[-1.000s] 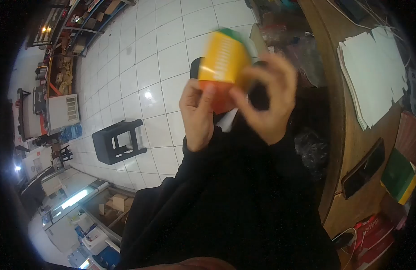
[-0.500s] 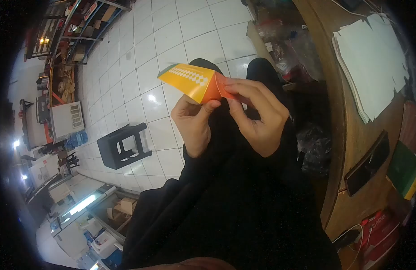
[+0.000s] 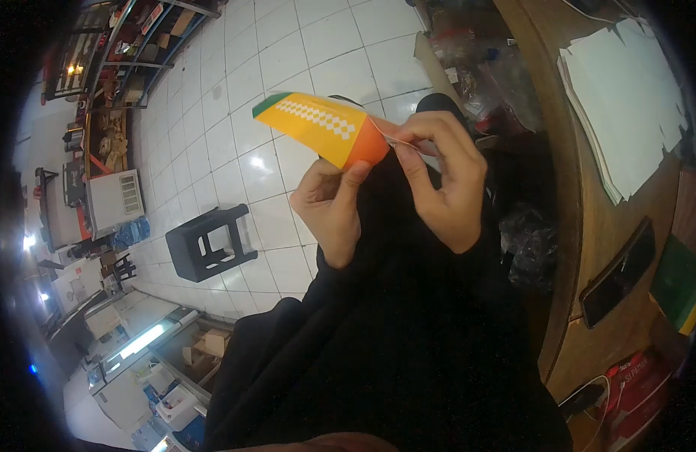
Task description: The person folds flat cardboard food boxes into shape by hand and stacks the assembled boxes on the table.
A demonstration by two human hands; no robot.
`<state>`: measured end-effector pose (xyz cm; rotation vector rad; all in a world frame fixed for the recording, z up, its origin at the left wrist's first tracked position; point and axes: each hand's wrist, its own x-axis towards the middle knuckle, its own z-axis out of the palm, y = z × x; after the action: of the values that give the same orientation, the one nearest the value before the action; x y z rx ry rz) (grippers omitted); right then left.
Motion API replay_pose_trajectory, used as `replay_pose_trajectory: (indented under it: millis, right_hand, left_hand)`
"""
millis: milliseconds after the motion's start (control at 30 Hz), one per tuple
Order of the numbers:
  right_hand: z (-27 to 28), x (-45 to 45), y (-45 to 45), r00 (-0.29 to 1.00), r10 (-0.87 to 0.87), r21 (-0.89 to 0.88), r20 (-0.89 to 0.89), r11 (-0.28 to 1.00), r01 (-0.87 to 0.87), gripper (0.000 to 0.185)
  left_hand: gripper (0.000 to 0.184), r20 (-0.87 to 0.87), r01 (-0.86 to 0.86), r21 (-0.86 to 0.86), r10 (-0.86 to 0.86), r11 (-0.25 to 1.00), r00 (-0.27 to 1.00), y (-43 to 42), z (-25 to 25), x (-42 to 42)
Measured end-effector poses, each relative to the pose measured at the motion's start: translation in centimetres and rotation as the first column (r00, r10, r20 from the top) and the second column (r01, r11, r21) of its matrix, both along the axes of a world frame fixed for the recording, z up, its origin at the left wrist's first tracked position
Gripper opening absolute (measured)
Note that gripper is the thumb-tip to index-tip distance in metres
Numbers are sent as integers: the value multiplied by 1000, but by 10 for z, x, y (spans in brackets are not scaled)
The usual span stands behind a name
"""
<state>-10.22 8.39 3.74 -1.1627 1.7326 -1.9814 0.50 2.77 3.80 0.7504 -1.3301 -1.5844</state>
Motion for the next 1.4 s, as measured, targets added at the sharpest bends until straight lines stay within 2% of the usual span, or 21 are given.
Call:
replay_pose_trajectory:
  millis: [67, 100, 133, 200, 400, 500, 533, 600, 633, 667, 800, 1000, 1067, 1100, 1133, 1200, 1233, 1267, 1333, 1367, 1400]
  right_hand:
    - [7, -4, 8, 999, 7, 57, -48, 998, -4, 9]
    - [9, -3, 13, 994, 24, 51, 104, 998, -30, 12]
    - [12, -3, 14, 994, 25, 50, 106, 998, -30, 12]
    - [16, -3, 16, 964, 113, -12, 239, 993, -114, 13]
    - [11, 0, 16, 979, 119, 42, 168, 991, -127, 10]
    - [14, 6, 14, 971, 129, -12, 203, 991, -130, 8]
    - [14, 5, 14, 971, 130, -12, 203, 991, -130, 8]
    - [14, 4, 14, 995, 80, 44, 54, 996, -83, 10]
    - [16, 3, 14, 995, 81, 44, 54, 996, -83, 10]
    - [20, 2, 14, 997, 68, 68, -38, 995, -66, 11]
    - [31, 4, 15, 951, 126, 151, -284, 985, -86, 14]
    - [18, 4, 11, 963, 131, 46, -235, 991, -124, 17]
    - [15, 15, 6, 996, 47, -7, -80, 999, -47, 17]
    - [18, 14, 7, 933, -10, 86, -360, 995, 44, 22]
    - [18, 15, 5, 933, -12, 86, -359, 995, 46, 22]
    - [10, 16, -1, 888, -36, 65, -459, 995, 74, 28]
    - [4, 16, -1, 874, -11, 76, -485, 996, 55, 32]
    - [-2, 16, -1, 860, 13, 86, -511, 996, 36, 35]
    - [-8, 17, -2, 931, 151, 60, -333, 989, -139, 40]
    - [-5, 12, 3, 931, 195, 82, -309, 981, -178, 45]
    - [0, 8, 5, 931, 195, 83, -310, 981, -178, 45]
  left_hand:
    - [10, 4, 5, -5, -5, 1000, 1000, -4, 1, 2]
    - [10, 7, 4, -6, -4, 1000, 1000, -6, 1, 3]
    - [10, 37, 27, -58, -25, 998, 999, -8, 1, 5]
    - [10, 66, 52, -108, -45, 993, 997, -9, 0, 6]
    - [11, 23, 153, -56, -151, 987, 988, -11, 1, 6]
    - [15, 64, 226, -13, -225, 974, 972, -15, 3, 10]
    - [16, 106, 246, -58, -239, 968, 965, -16, -3, 12]
    - [18, 149, 267, -104, -251, 958, 957, -17, -4, 13]
    - [18, 84, 262, -47, -258, 964, 963, -15, -1, 14]
    - [19, 17, 260, 11, -260, 966, 965, -14, 2, 13]
    - [20, -54, 271, -39, -272, 962, 961, -14, 12, 13]
    - [19, 0, 101, -13, -101, 995, 995, -3, 8, 14]
    - [22, -153, 56, 19, -53, 998, 987, 4, 6, 9]
    - [22, -247, 50, 108, -22, 993, 969, 8, 8, 5]
    - [22, -246, 52, 108, -24, 993, 969, 7, 8, 7]
    - [18, -301, 111, 245, -33, 963, 953, 1, 11, 12]
    - [15, -214, 130, 158, -94, 979, 972, -4, 6, 16]
    - [15, -213, 128, 158, -93, 979, 973, -5, 3, 17]
    - [25, -61, 77, 3, -77, 997, 995, -7, 0, 17]
    - [25, -63, 76, 3, -76, 997, 995, -11, -3, 16]
    - [30, 167, 150, -336, -98, 930, 981, -19, -3, 13]
